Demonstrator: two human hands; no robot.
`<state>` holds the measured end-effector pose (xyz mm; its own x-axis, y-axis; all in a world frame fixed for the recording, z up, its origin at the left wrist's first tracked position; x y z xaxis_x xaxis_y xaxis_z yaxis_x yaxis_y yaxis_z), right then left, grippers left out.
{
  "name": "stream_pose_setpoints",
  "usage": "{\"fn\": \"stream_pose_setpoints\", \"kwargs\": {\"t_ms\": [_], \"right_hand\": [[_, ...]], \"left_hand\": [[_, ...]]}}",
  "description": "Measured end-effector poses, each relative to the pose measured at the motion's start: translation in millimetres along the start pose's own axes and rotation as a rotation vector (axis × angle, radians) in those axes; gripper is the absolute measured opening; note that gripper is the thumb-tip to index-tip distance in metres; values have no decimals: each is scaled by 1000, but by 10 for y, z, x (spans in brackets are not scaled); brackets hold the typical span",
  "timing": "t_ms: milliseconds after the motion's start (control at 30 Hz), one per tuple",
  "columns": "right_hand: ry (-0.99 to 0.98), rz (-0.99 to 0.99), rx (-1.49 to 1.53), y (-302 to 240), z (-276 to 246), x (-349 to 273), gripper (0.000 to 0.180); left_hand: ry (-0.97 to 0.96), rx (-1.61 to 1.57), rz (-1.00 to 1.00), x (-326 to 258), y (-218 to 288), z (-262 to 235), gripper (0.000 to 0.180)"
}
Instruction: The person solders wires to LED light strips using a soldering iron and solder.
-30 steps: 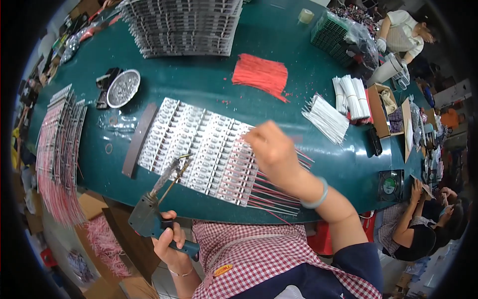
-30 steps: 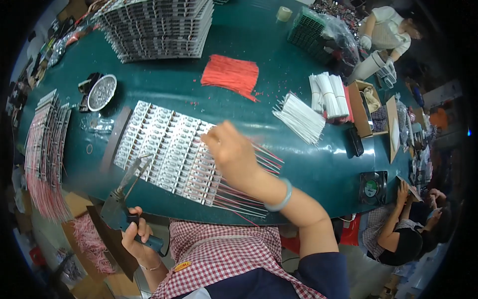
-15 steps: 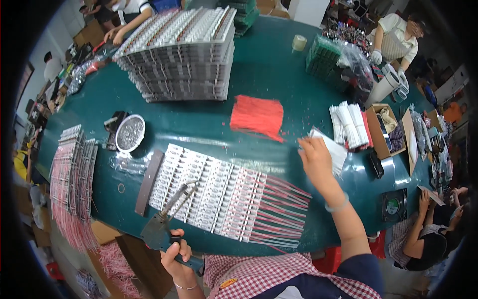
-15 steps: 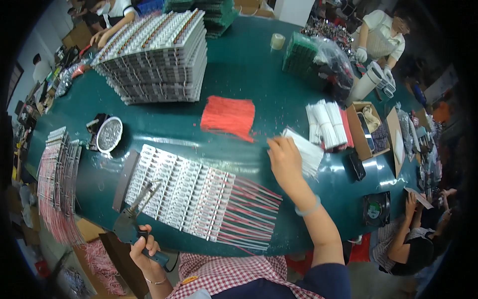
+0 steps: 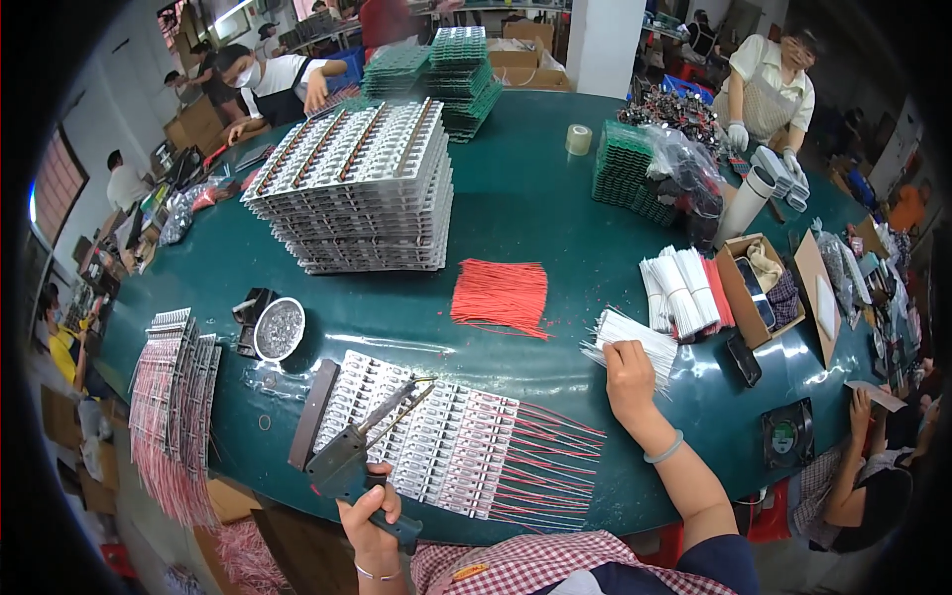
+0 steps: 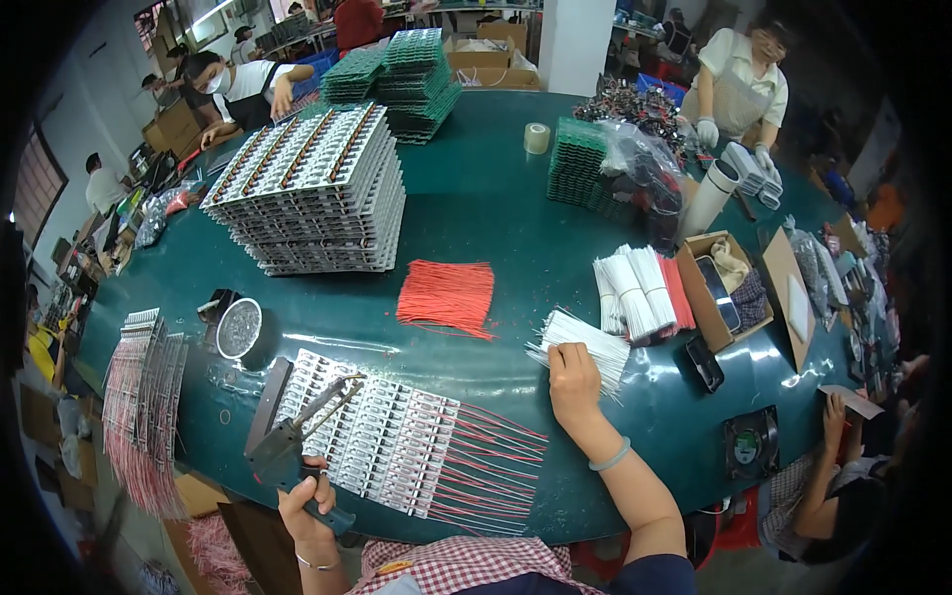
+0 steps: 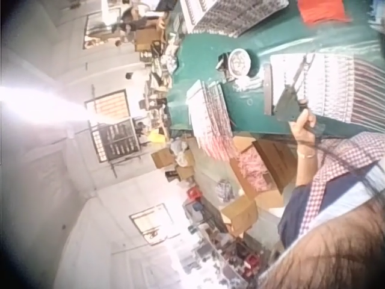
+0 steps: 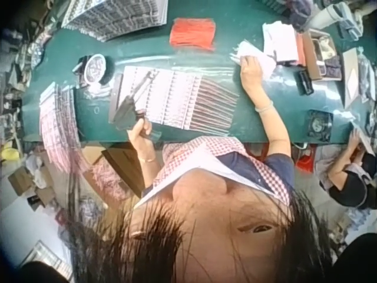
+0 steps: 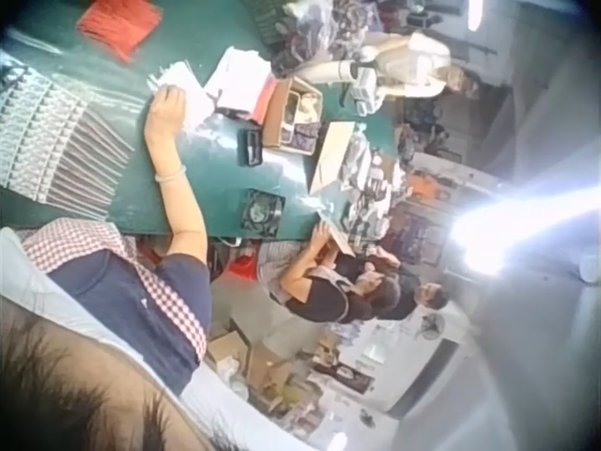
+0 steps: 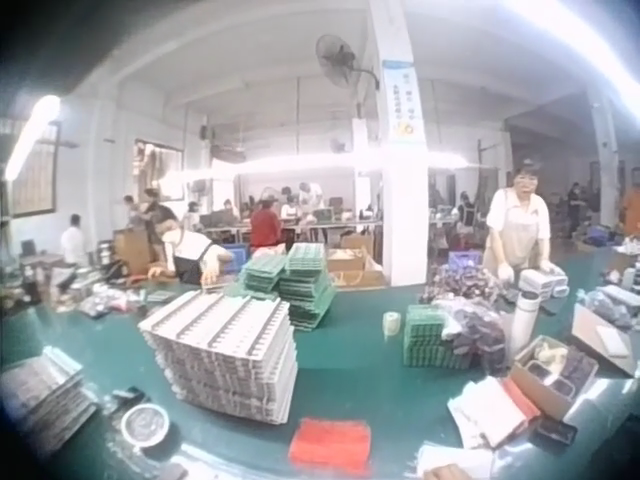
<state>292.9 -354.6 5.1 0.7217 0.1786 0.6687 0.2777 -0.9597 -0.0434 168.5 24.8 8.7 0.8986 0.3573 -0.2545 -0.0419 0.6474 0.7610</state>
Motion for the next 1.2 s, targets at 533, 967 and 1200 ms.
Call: {"fn": "stream_pose_setpoints", "kwargs": {"t_ms": [533,967,1200], "right_hand": [[-80,11,132,-201,-274,367,23],[-630,-711,-304,-1648,525,566,9],[-641,-625,-152,-1662,519,471,10]], "left_hand": [[59,-40,11,-63,86,-352,36],[-29,8,89,-97,247,-336,44],[81,95,146,-165,250,-458,61]]}}
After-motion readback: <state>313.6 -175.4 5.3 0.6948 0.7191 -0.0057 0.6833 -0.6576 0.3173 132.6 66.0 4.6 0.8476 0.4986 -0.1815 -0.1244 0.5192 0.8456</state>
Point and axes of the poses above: each hand's wrist, its own x-axis towards the middle knuckle, its own z-axis out of the palm, y = z × x, the point moved 8 cm from there along x, towards the middle knuckle, and after that the axes turned 3 degrees about y, right-handed, at the moved point
